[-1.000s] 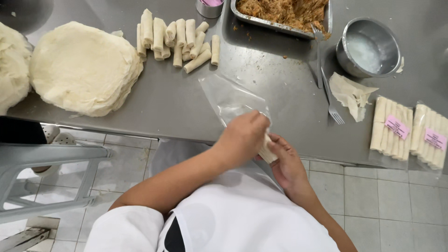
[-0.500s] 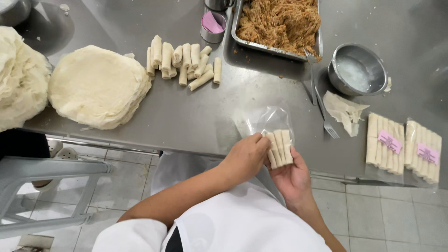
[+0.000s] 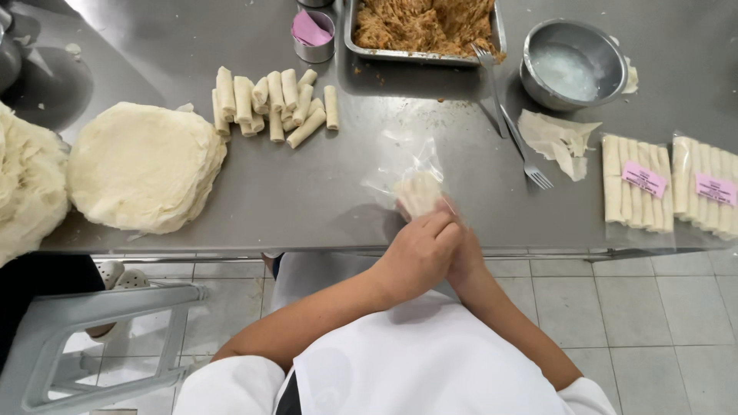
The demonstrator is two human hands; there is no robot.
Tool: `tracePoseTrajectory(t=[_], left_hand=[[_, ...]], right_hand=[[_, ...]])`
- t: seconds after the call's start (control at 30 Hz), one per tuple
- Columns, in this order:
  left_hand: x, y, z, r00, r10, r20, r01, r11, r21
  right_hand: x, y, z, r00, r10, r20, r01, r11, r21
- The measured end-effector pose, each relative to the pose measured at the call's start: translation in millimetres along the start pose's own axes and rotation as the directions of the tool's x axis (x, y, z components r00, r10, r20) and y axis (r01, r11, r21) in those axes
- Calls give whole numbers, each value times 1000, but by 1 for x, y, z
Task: The person packages spring rolls by picking them up from a pile and placing them into small plastic bags, eventually sealing one bag with a label.
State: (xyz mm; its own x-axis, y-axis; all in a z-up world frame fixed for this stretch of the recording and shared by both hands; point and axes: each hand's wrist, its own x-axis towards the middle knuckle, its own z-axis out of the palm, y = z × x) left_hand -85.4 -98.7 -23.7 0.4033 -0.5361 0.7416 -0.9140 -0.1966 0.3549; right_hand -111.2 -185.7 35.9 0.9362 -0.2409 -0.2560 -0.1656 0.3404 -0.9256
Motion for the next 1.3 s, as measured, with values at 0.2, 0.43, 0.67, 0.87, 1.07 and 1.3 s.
tracePoseTrajectory(t=[0.2,0.43,0.67,0.87,1.07,1.3], left_hand=[[3,12,0,995,93,34,-93,995,-23],[-4,21,-4,986,160,54,-160,987,-8],[5,19,-13,981,171,-89,-180,978,-102],[5,21,-20,981,170,-91,-182,972,-148],[-7,25,-23,983,178,34,-160,943,-291],[-45,-7,-46,747,-429,508,655,351,-669]], right_hand=[[17,20,-9,997,-45,58,62,939,-340],[61,73,-48,904,390,174,-408,667,624],[50,55,-45,863,454,224,-469,550,691],[53,60,-43,820,498,284,-552,553,624],[49,64,-45,905,304,299,-422,735,530],[19,30,-62,765,-193,615,541,711,-450]])
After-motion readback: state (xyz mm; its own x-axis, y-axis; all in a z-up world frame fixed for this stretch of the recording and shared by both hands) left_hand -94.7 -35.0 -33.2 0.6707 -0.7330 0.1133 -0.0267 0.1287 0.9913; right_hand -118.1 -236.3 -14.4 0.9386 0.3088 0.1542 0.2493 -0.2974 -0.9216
